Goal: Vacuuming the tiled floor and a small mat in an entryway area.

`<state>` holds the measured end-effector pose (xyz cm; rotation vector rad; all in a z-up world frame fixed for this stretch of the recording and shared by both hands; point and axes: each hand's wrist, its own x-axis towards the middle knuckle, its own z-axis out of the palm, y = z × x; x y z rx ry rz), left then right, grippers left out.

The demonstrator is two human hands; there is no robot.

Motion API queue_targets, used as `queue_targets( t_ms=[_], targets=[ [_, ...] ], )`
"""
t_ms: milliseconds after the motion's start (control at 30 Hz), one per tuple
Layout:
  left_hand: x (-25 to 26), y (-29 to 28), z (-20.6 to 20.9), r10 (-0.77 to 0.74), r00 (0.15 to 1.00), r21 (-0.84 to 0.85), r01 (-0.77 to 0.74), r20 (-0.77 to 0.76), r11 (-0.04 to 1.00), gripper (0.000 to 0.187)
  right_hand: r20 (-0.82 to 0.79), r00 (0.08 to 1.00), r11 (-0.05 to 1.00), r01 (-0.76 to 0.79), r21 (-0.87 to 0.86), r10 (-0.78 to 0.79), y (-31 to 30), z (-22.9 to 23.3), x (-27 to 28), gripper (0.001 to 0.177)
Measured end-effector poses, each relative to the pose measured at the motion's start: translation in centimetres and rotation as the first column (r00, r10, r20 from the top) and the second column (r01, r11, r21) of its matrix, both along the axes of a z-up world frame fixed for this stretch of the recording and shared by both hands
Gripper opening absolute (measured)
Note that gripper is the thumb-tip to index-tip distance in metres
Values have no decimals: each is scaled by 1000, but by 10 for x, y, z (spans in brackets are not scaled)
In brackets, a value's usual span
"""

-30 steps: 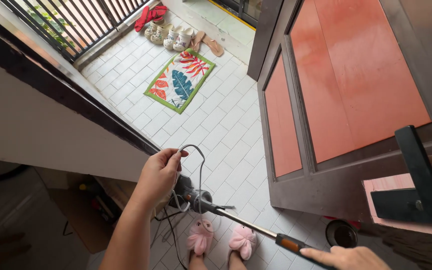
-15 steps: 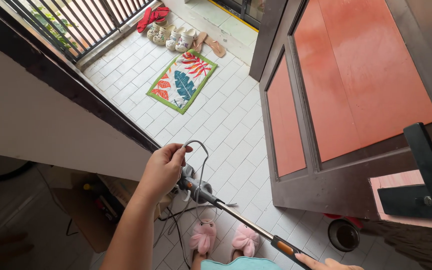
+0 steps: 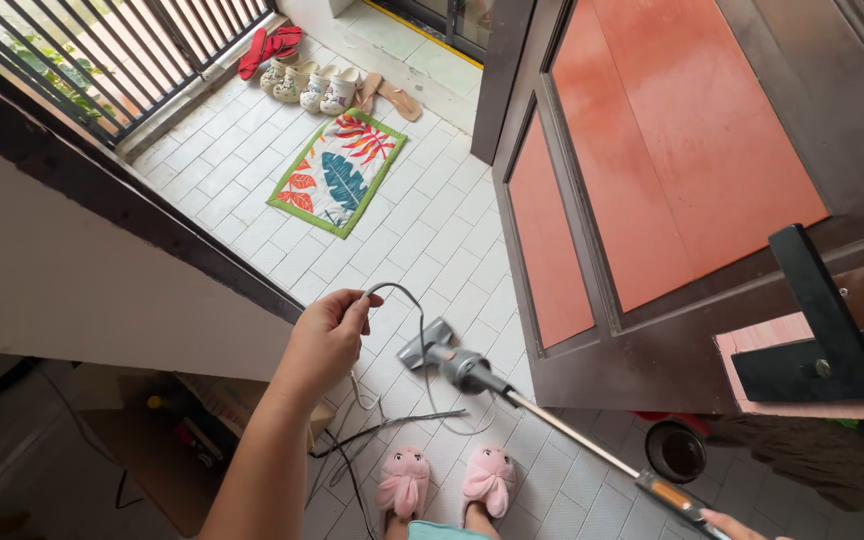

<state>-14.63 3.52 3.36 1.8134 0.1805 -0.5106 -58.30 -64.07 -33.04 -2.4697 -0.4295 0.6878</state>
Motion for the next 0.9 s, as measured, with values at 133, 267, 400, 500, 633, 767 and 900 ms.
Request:
queue_targets(
  t_ms=[133, 267, 400, 500, 633, 767, 900],
  targets=[
    [4, -3, 3, -44, 999, 19, 44, 11, 999, 28, 139, 983, 955, 80, 285, -124, 28, 45, 30, 73],
    [5, -1, 9, -62, 998, 18, 62, 29, 998, 28, -366, 613, 710, 547, -443, -700, 206, 222, 149, 80],
    [3, 0, 19, -63, 997, 61, 60, 42, 996, 27, -84, 696, 661, 628, -411, -713, 315, 307, 250, 79],
    [2, 3, 23, -46, 998, 45, 44, 43, 998, 27, -17, 717, 680, 653, -334, -697, 342, 304, 317, 75],
    [-2, 9, 22, -19, 999, 6, 19, 44, 1000, 27, 10, 714, 681, 672, -290, -700, 367, 290, 388, 76],
    [-6, 14, 16, -7, 999, -22, 8, 54, 1000, 27, 0, 700, 665, 678, -312, -714, 370, 266, 389, 73],
    [-8, 17, -5, -8, 999, -51, 11, 51, 999, 27, -10, 726, 702, 661, -266, -687, 353, 275, 333, 71]
  ],
)
